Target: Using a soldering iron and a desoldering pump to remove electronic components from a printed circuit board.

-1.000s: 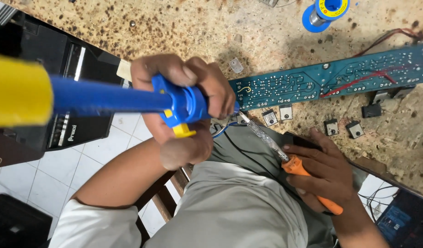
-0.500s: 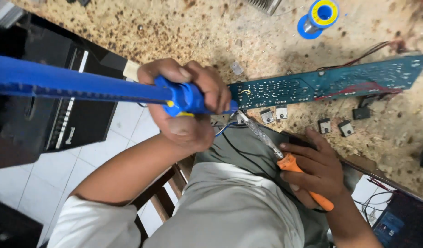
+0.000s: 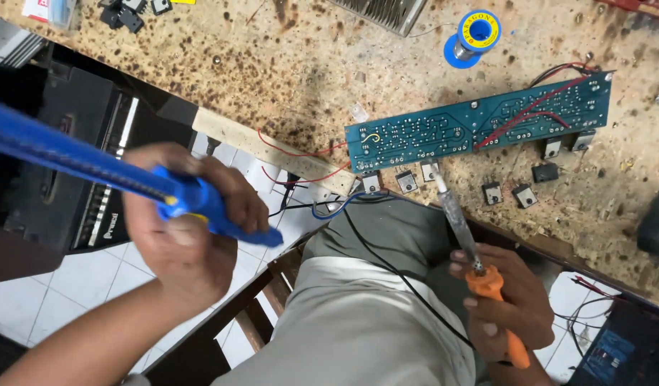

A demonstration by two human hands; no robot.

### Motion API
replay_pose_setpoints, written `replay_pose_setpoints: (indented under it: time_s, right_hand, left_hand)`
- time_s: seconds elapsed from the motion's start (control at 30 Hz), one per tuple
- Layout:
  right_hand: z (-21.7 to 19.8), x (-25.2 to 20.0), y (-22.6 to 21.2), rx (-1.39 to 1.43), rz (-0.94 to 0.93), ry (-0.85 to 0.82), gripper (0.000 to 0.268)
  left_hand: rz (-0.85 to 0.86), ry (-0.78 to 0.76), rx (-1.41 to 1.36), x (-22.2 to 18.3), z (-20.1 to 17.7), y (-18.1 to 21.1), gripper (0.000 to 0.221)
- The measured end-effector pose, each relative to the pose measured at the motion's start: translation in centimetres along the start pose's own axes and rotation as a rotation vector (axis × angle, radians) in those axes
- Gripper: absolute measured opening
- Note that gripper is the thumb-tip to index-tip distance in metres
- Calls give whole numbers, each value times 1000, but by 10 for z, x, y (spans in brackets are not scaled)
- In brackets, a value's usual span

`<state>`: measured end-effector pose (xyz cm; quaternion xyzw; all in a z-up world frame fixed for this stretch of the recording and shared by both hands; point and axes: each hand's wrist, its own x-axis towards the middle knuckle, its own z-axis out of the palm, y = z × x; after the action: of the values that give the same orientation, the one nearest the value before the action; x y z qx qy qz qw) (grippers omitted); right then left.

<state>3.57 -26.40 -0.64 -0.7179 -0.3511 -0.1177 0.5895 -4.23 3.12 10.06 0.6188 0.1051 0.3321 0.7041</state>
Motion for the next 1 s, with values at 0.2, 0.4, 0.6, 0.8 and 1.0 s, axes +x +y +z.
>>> replay_pose_setpoints:
  time_s: [0.2,0.4,0.6,0.8,1.0]
  right_hand:
    - [-9,3,-3,502,1268,-96,55]
    - [64,111,-53,-342,-392,-424,16]
    - [115,187,-11,-745,-235,-622,67]
    - [164,220,61,-1102,-152,-798,79]
    - [165,202,38,-1232,-507,-414,61]
  left_hand:
    - [-93,-104,240,-27,-17,7,42]
    - [-236,-5,168,-55,-36,30,36]
    - [-269,133,82,-67,-46,23,33]
    - [-227,199,28,-58,-52,21,32]
    - [-267,188,100,-65,-57,3,52]
